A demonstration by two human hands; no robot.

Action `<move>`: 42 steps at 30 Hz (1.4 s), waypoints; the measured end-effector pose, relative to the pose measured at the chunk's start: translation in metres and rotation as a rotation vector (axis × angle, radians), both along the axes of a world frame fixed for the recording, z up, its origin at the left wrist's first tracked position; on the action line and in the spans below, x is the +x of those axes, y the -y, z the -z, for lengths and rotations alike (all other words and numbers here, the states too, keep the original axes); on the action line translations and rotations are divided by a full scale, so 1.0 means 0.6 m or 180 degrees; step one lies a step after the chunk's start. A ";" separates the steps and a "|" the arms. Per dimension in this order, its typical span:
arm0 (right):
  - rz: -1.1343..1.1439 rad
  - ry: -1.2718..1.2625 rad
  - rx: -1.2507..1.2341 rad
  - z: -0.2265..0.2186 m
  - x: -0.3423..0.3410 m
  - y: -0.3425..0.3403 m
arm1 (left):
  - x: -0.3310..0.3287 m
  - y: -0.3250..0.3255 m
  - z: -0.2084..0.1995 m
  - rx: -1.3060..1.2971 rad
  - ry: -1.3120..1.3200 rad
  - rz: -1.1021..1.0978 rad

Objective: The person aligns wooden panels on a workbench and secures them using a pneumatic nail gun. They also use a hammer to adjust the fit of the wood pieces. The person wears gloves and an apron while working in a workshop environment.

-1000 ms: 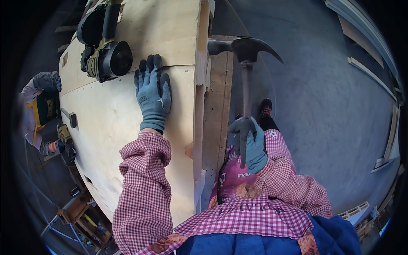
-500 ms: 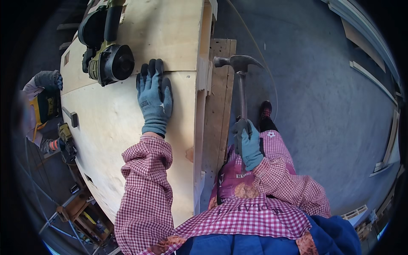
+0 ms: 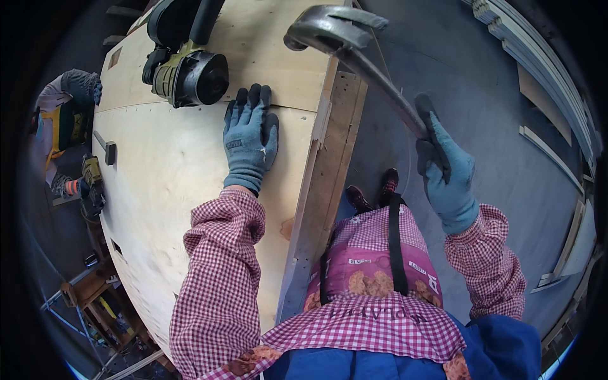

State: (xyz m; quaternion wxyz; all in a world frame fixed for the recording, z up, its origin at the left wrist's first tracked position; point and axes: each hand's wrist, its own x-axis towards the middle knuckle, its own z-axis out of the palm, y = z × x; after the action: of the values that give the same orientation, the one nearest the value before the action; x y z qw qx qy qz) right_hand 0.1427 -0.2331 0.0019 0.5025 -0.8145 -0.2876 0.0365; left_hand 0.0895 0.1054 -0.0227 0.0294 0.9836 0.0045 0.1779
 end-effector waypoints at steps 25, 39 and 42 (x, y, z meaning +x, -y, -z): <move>0.0414 -0.2860 0.0143 -0.228 0.179 0.028 | -0.011 0.018 -0.027 -0.0293 0.0122 -0.0224; -0.0484 -0.3295 -0.0794 -0.207 0.613 -0.027 | -0.002 0.026 -0.047 -0.0495 -0.0199 -0.0653; -0.1012 -0.3864 -0.0463 -0.191 0.689 -0.015 | 0.001 0.043 -0.041 -0.0566 -0.0087 -0.0982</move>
State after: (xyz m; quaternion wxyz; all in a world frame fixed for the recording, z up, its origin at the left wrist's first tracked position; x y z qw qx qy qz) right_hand 0.5563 -0.2241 0.1165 0.5080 -0.6281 -0.0655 0.5858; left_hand 0.0901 0.0798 0.0020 0.0886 0.9671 0.1714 0.1658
